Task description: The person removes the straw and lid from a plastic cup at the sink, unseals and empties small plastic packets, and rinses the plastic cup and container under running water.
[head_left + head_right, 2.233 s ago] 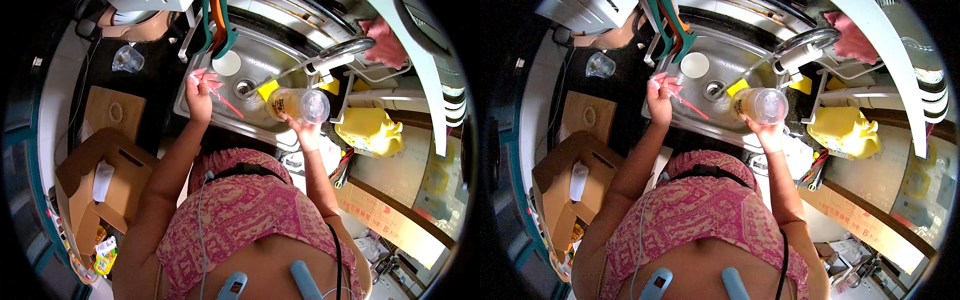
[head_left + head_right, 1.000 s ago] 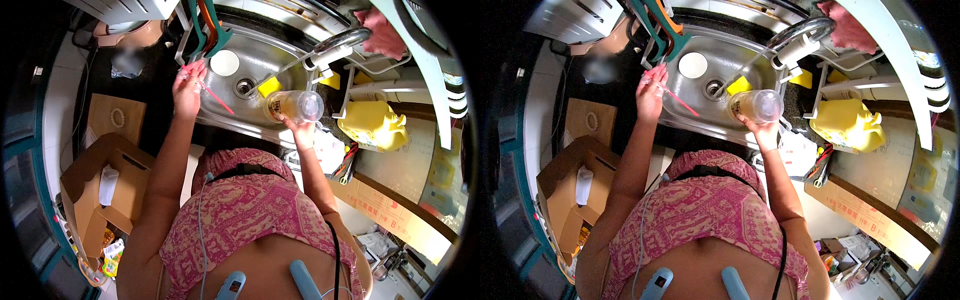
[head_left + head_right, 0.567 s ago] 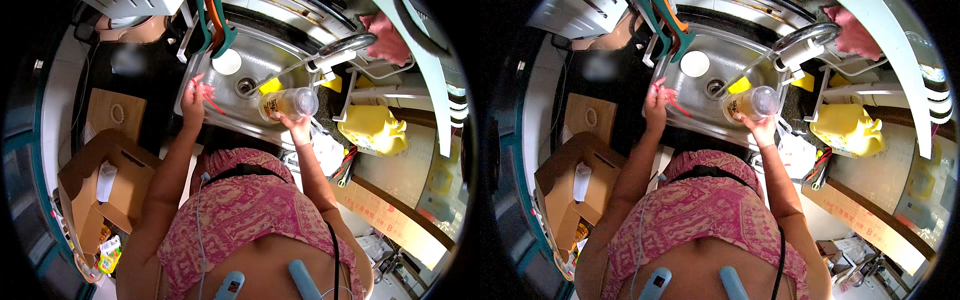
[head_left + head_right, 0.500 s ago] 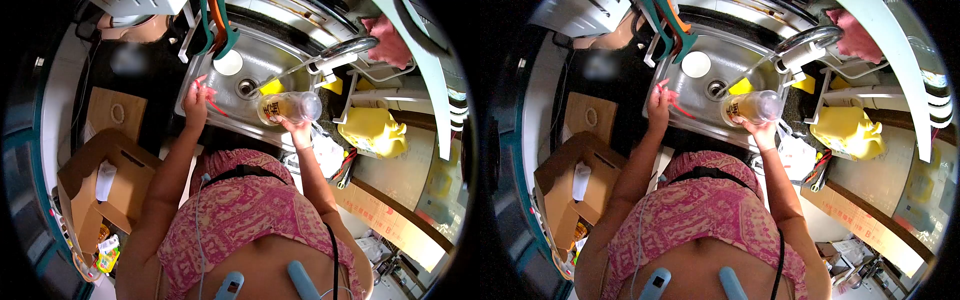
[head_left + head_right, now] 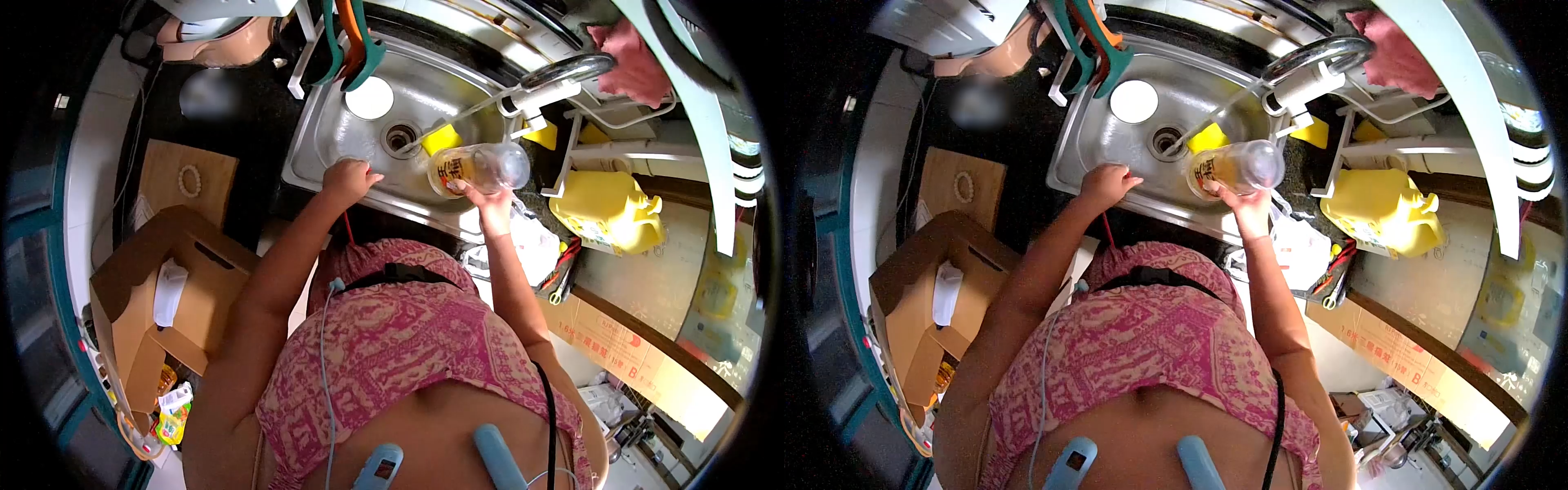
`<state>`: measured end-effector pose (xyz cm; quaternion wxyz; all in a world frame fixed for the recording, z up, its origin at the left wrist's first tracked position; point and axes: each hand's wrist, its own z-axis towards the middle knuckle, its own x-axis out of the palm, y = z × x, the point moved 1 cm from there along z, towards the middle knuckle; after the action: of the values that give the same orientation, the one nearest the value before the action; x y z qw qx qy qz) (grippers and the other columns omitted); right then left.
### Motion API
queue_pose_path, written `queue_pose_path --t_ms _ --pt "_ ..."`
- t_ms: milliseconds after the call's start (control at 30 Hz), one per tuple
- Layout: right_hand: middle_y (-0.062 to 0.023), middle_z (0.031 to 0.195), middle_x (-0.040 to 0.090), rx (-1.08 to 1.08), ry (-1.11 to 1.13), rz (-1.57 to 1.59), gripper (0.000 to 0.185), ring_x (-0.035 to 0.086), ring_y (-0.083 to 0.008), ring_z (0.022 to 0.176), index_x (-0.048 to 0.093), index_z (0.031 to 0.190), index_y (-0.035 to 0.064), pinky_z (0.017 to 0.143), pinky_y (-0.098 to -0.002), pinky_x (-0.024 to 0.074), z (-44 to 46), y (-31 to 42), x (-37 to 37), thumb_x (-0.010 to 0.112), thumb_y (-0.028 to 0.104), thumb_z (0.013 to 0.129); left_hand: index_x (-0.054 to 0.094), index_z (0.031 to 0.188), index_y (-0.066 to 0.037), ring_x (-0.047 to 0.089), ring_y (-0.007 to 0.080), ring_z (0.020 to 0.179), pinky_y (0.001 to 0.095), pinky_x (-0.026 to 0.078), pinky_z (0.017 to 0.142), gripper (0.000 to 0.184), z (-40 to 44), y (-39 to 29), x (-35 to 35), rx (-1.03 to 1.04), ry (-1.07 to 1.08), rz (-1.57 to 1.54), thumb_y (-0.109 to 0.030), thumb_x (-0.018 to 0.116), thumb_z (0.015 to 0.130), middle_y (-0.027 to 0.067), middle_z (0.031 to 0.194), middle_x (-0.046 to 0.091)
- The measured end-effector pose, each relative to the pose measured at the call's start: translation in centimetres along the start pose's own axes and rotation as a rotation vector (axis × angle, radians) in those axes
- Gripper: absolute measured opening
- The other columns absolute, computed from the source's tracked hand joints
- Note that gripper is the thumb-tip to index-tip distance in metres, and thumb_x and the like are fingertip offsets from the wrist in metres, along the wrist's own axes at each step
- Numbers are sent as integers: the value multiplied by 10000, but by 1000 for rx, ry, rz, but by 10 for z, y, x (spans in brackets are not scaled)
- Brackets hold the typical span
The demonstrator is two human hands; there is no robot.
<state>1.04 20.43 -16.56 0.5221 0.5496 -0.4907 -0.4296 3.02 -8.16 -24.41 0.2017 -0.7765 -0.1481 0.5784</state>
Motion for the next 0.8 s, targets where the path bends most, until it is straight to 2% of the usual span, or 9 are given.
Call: queue_pose_path --t_ms 100,167,200,267,333,467,633,733,800 --pt "-118 1239 570 33 -36 18 713 537 -228 1163 435 1314 4 1031 -364 424 3 -1 0 794 -20 699 619 886 -27 641 321 860 429 495 713 176 10 20 10 186 -196 -220 -199 578 889 151 914 658" --pt "-117 1251 563 11 -30 26 719 535 -230 1169 433 1318 6 1028 -367 427 2 10 7 798 -15 699 602 1059 -41 651 231 862 377 520 747 189 10 19 -9 -168 2 -1079 -161 516 941 83 960 660" --pt "-117 1263 557 -13 -19 32 726 532 -232 1174 431 1321 7 1025 -369 431 2 13 8 801 -10 698 602 1059 -41 651 231 862 377 520 747 189 9 10 -23 -165 4 -1078 -161 516 941 83 960 660" --pt "-117 1277 547 -48 -11 23 731 530 -236 1178 430 1322 7 1029 -373 430 4 8 6 807 -1 696 511 1253 -37 641 199 948 369 529 827 292 1 -13 -59 -114 -391 -1405 -166 425 1006 91 1038 644" --pt "-116 1290 537 -81 3 16 736 527 -239 1182 429 1322 6 1032 -378 430 4 6 8 814 8 695 465 1301 -30 638 226 985 381 521 868 326 -6 -22 -80 -76 -431 -1440 -183 388 1024 139 1065 639" --pt "-136 1243 548 -201 -84 -224 885 548 -240 1145 392 1316 12 989 -366 464 5 -6 7 907 196 620 400 1361 -22 622 271 1073 410 503 923 382 -10 -23 -102 71 -615 -1454 -233 332 1049 223 1124 625" --pt "-112 1208 554 -147 -42 -306 872 549 -222 1124 442 1259 26 966 -340 457 5 -6 10 929 243 569 550 1122 71 629 233 1048 342 455 980 310 6 -27 -93 216 -723 -1385 -184 393 1037 181 1076 664" --pt "-111 1185 567 -194 -41 -353 843 566 -217 1094 464 1237 28 945 -338 466 10 -8 10 930 233 565 549 1138 50 657 221 965 345 483 932 282 7 -17 -61 74 -535 -1351 -176 422 1028 151 1009 677" --pt "-109 1170 577 -252 -39 -349 828 578 -215 1071 475 1225 28 934 -338 470 6 -13 6 930 226 562 590 1104 18 669 179 826 341 540 749 259 8 -7 -32 -1 -513 -1354 -173 435 1022 103 886 669"
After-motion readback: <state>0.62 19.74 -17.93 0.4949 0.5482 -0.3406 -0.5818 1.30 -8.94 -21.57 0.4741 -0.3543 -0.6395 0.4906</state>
